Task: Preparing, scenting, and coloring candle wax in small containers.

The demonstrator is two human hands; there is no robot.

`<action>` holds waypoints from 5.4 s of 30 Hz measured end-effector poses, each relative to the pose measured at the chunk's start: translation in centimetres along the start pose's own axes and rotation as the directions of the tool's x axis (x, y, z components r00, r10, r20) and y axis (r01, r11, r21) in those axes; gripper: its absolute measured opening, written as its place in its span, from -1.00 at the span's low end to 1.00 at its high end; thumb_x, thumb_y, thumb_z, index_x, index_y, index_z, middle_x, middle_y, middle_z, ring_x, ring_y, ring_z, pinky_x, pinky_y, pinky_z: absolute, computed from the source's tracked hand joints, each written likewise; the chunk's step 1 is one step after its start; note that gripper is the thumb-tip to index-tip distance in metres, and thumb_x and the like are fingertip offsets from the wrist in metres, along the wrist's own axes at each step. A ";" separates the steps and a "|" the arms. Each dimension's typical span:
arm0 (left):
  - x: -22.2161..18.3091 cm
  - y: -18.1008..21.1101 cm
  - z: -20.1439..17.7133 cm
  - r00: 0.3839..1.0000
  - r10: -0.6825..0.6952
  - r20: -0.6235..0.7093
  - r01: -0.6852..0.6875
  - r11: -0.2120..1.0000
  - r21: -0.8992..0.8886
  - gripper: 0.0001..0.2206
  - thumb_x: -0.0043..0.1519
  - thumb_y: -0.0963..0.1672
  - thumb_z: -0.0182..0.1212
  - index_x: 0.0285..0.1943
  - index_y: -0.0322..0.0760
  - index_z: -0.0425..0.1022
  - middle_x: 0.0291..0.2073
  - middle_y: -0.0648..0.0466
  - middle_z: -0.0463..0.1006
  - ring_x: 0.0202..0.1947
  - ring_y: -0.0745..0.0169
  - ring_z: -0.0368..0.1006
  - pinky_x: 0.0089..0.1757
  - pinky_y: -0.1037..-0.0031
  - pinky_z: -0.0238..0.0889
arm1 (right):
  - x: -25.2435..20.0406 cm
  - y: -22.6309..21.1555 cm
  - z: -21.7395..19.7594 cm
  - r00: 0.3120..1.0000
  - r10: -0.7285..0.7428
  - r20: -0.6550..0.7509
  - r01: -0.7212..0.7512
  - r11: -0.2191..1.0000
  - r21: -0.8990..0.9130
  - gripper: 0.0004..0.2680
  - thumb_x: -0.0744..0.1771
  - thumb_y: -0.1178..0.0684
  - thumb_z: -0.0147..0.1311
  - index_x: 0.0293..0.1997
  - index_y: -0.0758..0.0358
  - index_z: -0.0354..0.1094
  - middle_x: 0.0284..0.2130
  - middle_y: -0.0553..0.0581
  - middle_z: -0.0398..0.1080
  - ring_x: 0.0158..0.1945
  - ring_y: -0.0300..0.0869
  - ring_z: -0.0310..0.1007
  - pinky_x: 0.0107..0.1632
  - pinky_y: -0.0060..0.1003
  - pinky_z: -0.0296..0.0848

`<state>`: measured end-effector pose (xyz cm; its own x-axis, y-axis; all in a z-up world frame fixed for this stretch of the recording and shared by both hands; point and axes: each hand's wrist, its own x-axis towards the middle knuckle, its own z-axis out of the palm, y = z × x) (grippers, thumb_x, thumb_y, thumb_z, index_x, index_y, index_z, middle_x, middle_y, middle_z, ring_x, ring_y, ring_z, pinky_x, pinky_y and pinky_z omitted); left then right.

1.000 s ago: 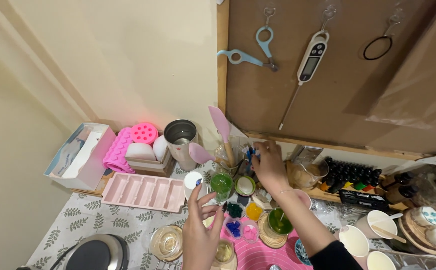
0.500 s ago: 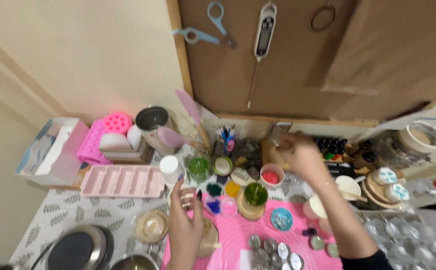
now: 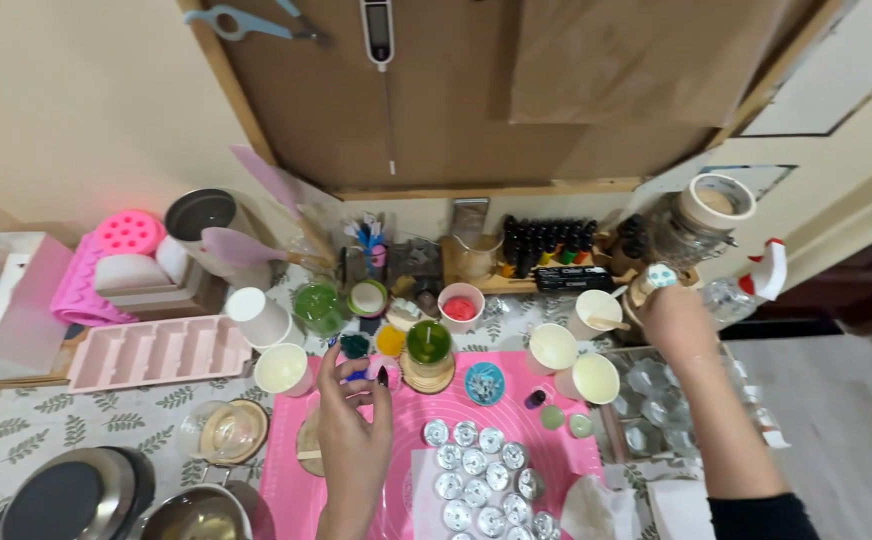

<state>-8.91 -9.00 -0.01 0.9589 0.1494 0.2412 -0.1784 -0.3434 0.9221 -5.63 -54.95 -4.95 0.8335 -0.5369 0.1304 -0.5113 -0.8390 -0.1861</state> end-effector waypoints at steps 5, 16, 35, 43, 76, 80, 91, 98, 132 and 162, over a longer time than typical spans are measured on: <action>-0.2 0.8 1.2 1.000 0.030 0.008 -0.030 0.998 0.049 -0.38 0.18 -0.24 0.18 0.46 -0.39 0.06 0.00 -0.04 0.52 -0.22 0.26 0.52 -0.20 0.44 0.45 | -0.7 1.2 4.5 0.996 0.005 0.093 -0.008 0.999 0.031 -0.81 0.24 0.06 0.22 -0.30 0.44 0.56 -0.32 0.51 0.51 -0.17 0.31 0.55 -0.03 0.11 0.52; -0.7 0.3 0.9 0.999 0.042 0.013 -0.043 0.997 0.068 -0.37 0.19 -0.25 0.17 0.47 -0.41 0.04 0.01 -0.07 0.51 -0.21 0.25 0.52 -0.18 0.41 0.45 | -0.9 1.2 8.6 0.998 -0.055 0.031 0.052 0.995 0.088 -0.78 0.23 0.07 0.26 -0.31 0.55 0.48 -0.35 0.56 0.49 -0.19 0.32 0.55 -0.08 0.08 0.55; -1.6 0.4 0.8 0.993 -0.064 0.099 0.056 0.995 0.079 -0.36 0.16 -0.23 0.20 0.46 -0.31 0.06 0.04 -0.06 0.52 -0.23 0.21 0.55 -0.22 0.37 0.46 | -5.1 -4.8 -10.9 0.954 0.086 -0.287 0.045 0.905 0.423 -0.83 0.38 0.06 0.20 -0.02 0.33 0.56 -0.35 0.27 0.55 -0.33 0.03 0.57 -0.17 -0.13 0.48; -1.7 -0.9 0.2 0.995 -0.046 0.091 0.036 0.994 0.105 -0.36 0.16 -0.22 0.22 0.46 -0.31 0.09 0.02 -0.08 0.53 -0.24 0.21 0.56 -0.19 0.37 0.44 | -4.4 -3.9 -9.7 0.982 0.159 -0.103 -0.055 0.760 0.647 -0.83 0.38 0.06 0.16 -0.03 0.33 0.52 -0.35 0.11 0.57 -0.35 -0.20 0.56 -0.25 -0.27 0.48; -0.3 2.3 3.9 0.989 -0.145 0.023 0.141 0.984 0.112 -0.34 0.13 -0.21 0.25 0.45 -0.24 0.08 0.05 -0.01 0.53 -0.23 0.22 0.57 -0.20 0.37 0.46 | 2.2 -12.0 9.4 0.919 -0.346 0.191 0.390 0.723 -0.570 -0.85 0.28 0.03 0.05 -0.28 0.06 0.61 -0.20 0.06 0.54 0.14 0.01 0.27 0.08 -0.06 0.15; -0.5 2.1 4.1 0.995 -0.096 -0.008 0.097 0.991 0.095 -0.34 0.13 -0.20 0.24 0.45 -0.26 0.08 0.07 -0.05 0.52 -0.24 0.21 0.58 -0.18 0.36 0.45 | 2.6 -11.9 9.9 0.921 -0.330 0.206 0.385 0.700 -0.601 -0.83 0.31 0.03 0.00 -0.22 -0.01 0.60 -0.23 -0.01 0.57 0.11 -0.03 0.32 0.07 -0.08 0.11; -0.9 2.7 3.8 0.989 -0.146 -0.008 0.147 0.987 0.065 -0.34 0.14 -0.20 0.23 0.46 -0.25 0.07 0.06 -0.09 0.51 -0.25 0.22 0.57 -0.18 0.36 0.45 | 2.3 -10.1 7.3 0.902 -0.410 0.134 0.423 0.782 -0.457 -0.86 0.31 0.06 0.02 -0.29 0.07 0.58 -0.27 0.09 0.58 0.01 -0.06 0.46 0.07 -0.15 0.26; -0.9 3.6 4.1 0.993 -0.120 0.006 0.119 0.990 0.073 -0.35 0.14 -0.21 0.22 0.45 -0.29 0.07 0.05 -0.05 0.51 -0.24 0.23 0.57 -0.26 0.39 0.44 | -0.4 -5.7 -4.9 0.819 -0.409 -0.402 0.454 0.891 0.020 -0.91 0.28 0.12 0.20 -0.22 0.21 0.60 -0.39 0.23 0.50 -0.28 0.06 0.49 -0.16 -0.04 0.47; -6.0 4.9 7.0 0.982 -0.123 0.143 0.102 0.984 0.146 -0.34 0.17 -0.19 0.27 0.49 -0.29 0.10 -0.25 -0.06 0.60 -0.34 0.18 0.59 -0.23 0.34 0.46 | -12.1 -5.2 -9.6 0.870 -0.493 0.001 0.475 0.839 0.264 -0.91 0.25 0.23 -0.02 -0.33 0.36 0.42 -0.31 0.39 0.50 -0.29 0.30 0.49 -0.28 0.17 0.44; -19.8 -1.9 11.6 0.760 -0.368 0.535 0.321 0.929 0.183 -0.77 0.24 -0.13 0.17 -0.08 -0.41 0.62 -0.48 -0.05 0.63 -0.45 0.15 0.57 -0.31 0.34 0.41 | -35.0 12.1 8.6 0.812 -0.022 0.583 0.042 0.999 -0.020 -0.74 0.23 -0.12 0.23 -0.13 0.16 0.38 -0.18 0.11 0.50 -0.07 0.03 0.57 -0.09 -0.07 0.55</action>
<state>-24.97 -22.06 -10.06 0.9127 -0.2561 -0.3183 0.1827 -0.4410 0.8787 -39.18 -45.57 -20.11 0.8102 -0.3657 -0.4581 -0.4802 -0.8622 -0.1610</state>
